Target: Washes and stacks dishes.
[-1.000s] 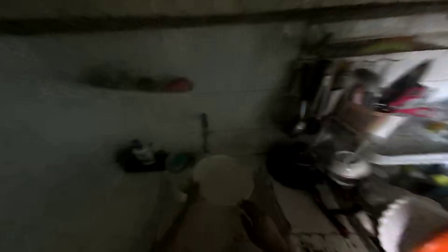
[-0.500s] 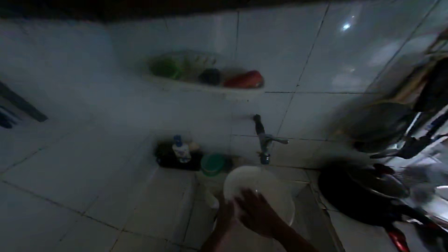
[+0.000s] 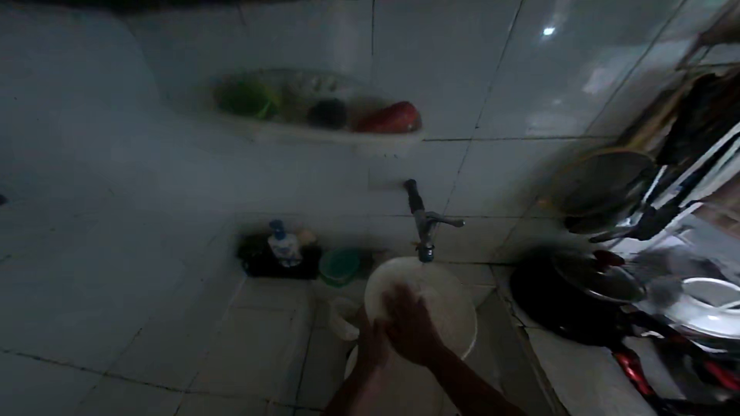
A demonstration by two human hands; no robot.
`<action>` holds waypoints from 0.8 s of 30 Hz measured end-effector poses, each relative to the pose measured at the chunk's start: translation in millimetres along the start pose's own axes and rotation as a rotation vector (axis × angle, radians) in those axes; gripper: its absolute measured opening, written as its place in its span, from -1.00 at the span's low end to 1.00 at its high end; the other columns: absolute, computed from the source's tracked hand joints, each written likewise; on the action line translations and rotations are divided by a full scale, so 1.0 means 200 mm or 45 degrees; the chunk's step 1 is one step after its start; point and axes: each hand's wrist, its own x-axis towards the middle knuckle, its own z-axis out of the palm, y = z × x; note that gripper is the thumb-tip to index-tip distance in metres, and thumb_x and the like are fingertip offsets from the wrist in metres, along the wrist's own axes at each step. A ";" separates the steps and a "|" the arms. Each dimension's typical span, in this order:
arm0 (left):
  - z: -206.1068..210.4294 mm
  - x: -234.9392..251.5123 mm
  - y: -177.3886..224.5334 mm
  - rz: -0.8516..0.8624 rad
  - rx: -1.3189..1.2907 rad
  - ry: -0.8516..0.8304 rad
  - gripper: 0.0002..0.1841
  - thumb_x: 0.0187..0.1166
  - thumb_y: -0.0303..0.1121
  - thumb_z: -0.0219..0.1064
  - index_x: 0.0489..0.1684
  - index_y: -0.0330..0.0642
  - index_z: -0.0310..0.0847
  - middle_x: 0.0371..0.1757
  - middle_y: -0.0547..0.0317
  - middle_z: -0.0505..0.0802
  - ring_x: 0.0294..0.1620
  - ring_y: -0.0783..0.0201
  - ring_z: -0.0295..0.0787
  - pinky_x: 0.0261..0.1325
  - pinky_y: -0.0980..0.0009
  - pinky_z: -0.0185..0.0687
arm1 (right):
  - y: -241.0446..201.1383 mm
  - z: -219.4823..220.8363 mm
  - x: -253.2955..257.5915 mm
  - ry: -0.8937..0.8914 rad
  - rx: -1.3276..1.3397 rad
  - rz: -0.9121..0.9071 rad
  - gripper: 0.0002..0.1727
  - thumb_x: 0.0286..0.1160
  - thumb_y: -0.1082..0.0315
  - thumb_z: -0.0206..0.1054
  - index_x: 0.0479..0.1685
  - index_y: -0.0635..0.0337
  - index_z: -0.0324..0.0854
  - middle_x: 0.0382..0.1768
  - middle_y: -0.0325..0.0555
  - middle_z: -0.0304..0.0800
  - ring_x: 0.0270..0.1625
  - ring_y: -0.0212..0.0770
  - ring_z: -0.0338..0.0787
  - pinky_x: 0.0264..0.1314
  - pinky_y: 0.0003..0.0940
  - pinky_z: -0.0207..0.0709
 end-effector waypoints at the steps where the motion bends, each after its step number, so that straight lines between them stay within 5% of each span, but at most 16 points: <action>1: -0.01 0.03 -0.02 0.001 -0.031 0.011 -0.32 0.83 -0.36 0.02 0.89 -0.21 -0.24 0.78 -0.35 0.22 0.65 -0.07 0.41 0.54 0.03 0.52 | 0.00 -0.02 -0.03 -0.179 0.012 -0.114 -0.28 0.81 -0.13 -0.09 0.92 -0.12 0.05 0.93 0.04 -0.16 0.95 0.17 -0.28 0.86 0.43 -0.49; 3: -0.05 0.08 -0.06 -0.003 0.016 0.013 -0.33 0.84 -0.35 -0.01 0.91 -0.18 -0.25 0.80 -0.34 0.20 0.67 -0.11 0.40 0.54 -0.04 0.52 | 0.09 -0.06 -0.09 -0.261 -0.071 -0.101 -0.31 0.79 -0.19 -0.10 0.91 -0.33 0.07 0.93 0.02 -0.19 0.95 0.20 -0.29 0.83 0.50 -0.51; 5: -0.09 0.10 -0.09 -0.073 0.077 -0.014 -0.35 0.88 -0.31 -0.04 0.92 -0.11 -0.25 0.84 -0.30 0.13 0.69 -0.15 0.36 0.46 -0.11 0.56 | 0.27 -0.09 -0.12 -0.051 -0.129 0.097 -0.28 0.76 -0.10 0.02 0.88 -0.07 0.17 0.88 0.30 -0.11 0.90 0.43 -0.26 0.80 0.55 -0.49; 7: -0.08 0.07 -0.07 -0.181 0.075 -0.059 -0.37 0.90 -0.26 -0.06 0.92 -0.06 -0.20 0.82 -0.29 0.18 0.64 -0.17 0.42 0.39 -0.14 0.61 | 0.38 -0.23 -0.09 -0.032 -0.117 0.461 -0.21 0.78 0.08 0.09 0.90 0.26 -0.05 0.87 0.43 -0.23 0.88 0.52 -0.29 0.83 0.48 -0.38; 8: -0.06 0.06 -0.06 -0.233 0.070 -0.102 -0.38 0.90 -0.24 -0.05 0.91 -0.06 -0.17 0.80 -0.29 0.23 0.61 -0.18 0.46 0.36 -0.13 0.62 | 0.39 -0.34 -0.08 -0.065 -0.118 0.626 -0.23 0.80 0.16 0.10 0.86 0.37 -0.05 0.80 0.49 -0.01 0.82 0.51 0.02 0.79 0.40 -0.05; 9: -0.03 0.06 -0.05 -0.284 0.056 -0.149 -0.39 0.90 -0.24 -0.05 0.91 -0.06 -0.15 0.78 -0.27 0.28 0.59 -0.16 0.48 0.36 -0.13 0.63 | 0.43 -0.42 -0.06 -0.054 -0.103 0.714 -0.35 0.79 0.21 0.12 0.72 0.45 0.16 0.58 0.49 0.38 0.62 0.45 0.44 0.59 0.32 0.36; 10: 0.01 0.06 -0.03 -0.352 0.041 -0.191 -0.40 0.91 -0.25 -0.05 0.91 -0.08 -0.12 0.77 -0.26 0.30 0.59 -0.15 0.48 0.38 -0.12 0.60 | 0.45 -0.48 -0.06 -0.043 -0.043 0.734 -0.52 0.78 0.29 0.14 0.50 0.48 0.42 0.39 0.46 0.59 0.45 0.40 0.62 0.45 0.30 0.48; 12: 0.11 0.09 -0.05 -0.531 -0.036 -0.214 -0.46 0.92 -0.24 -0.07 0.85 -0.15 0.02 0.67 -0.24 0.43 0.51 -0.07 0.53 0.39 -0.03 0.56 | 0.40 -0.64 -0.10 -0.052 0.051 0.714 -0.62 0.84 0.36 0.05 0.33 0.49 0.58 0.29 0.44 0.68 0.38 0.36 0.68 0.44 0.25 0.48; 15: 0.31 0.22 -0.13 -0.785 -0.220 -0.276 -0.35 0.91 0.12 -0.30 0.65 -0.25 0.24 0.20 -0.26 0.65 0.02 -0.05 0.65 0.03 0.00 0.64 | 0.24 -0.82 -0.20 0.129 0.040 0.646 -0.62 0.89 0.32 -0.01 0.39 0.37 0.55 0.14 0.42 0.74 0.22 0.39 0.76 0.28 0.32 0.55; 16: 0.37 0.26 -0.12 -0.828 -0.339 -0.374 -0.29 0.88 0.18 -0.36 0.64 -0.23 0.26 0.21 -0.29 0.67 0.05 -0.09 0.67 0.05 -0.06 0.65 | 0.21 -0.85 -0.25 0.230 0.018 0.583 -0.62 0.88 0.30 0.03 0.46 0.27 0.56 0.08 0.36 0.79 0.13 0.37 0.81 0.19 0.34 0.60; 19: 0.49 0.36 -0.07 -0.722 -0.609 -0.620 -0.59 0.87 -0.17 0.00 0.54 -0.20 0.35 0.19 -0.21 0.72 0.04 -0.03 0.76 -0.01 -0.02 0.77 | 0.25 -0.86 -0.46 0.499 -0.054 0.184 -0.66 0.76 0.44 0.17 0.39 0.26 0.66 -0.06 0.24 0.87 -0.11 0.28 0.87 -0.03 0.32 0.68; 21: 0.47 0.37 0.03 -0.500 -0.671 -0.758 -0.67 0.80 -0.39 0.13 0.45 -0.27 0.42 0.14 -0.15 0.78 0.02 0.06 0.81 0.02 0.12 0.81 | 0.40 -0.81 -0.61 0.655 -0.030 -0.105 -0.63 0.62 0.43 0.15 0.28 0.25 0.73 -0.02 0.08 0.88 -0.15 0.01 0.88 -0.07 0.08 0.74; 23: 0.36 0.35 0.10 -0.181 -0.407 -0.781 -0.72 0.73 -0.52 0.22 0.31 -0.41 0.58 0.10 -0.05 0.86 0.04 0.24 0.86 0.15 0.33 0.81 | 0.58 -0.70 -0.74 0.684 0.057 -0.135 -0.57 0.61 0.23 0.12 0.30 0.16 0.74 0.08 -0.04 0.90 -0.03 -0.15 0.90 0.02 -0.04 0.77; 24: 0.29 0.35 0.11 -0.120 -0.312 -0.767 -0.76 0.72 -0.53 0.18 0.24 -0.42 0.56 0.07 0.01 0.82 0.04 0.32 0.79 0.17 0.41 0.72 | 0.64 -0.65 -0.79 0.629 0.126 -0.105 -0.56 0.59 0.21 0.16 0.32 0.16 0.74 0.20 -0.06 0.88 0.17 -0.17 0.89 0.23 -0.08 0.77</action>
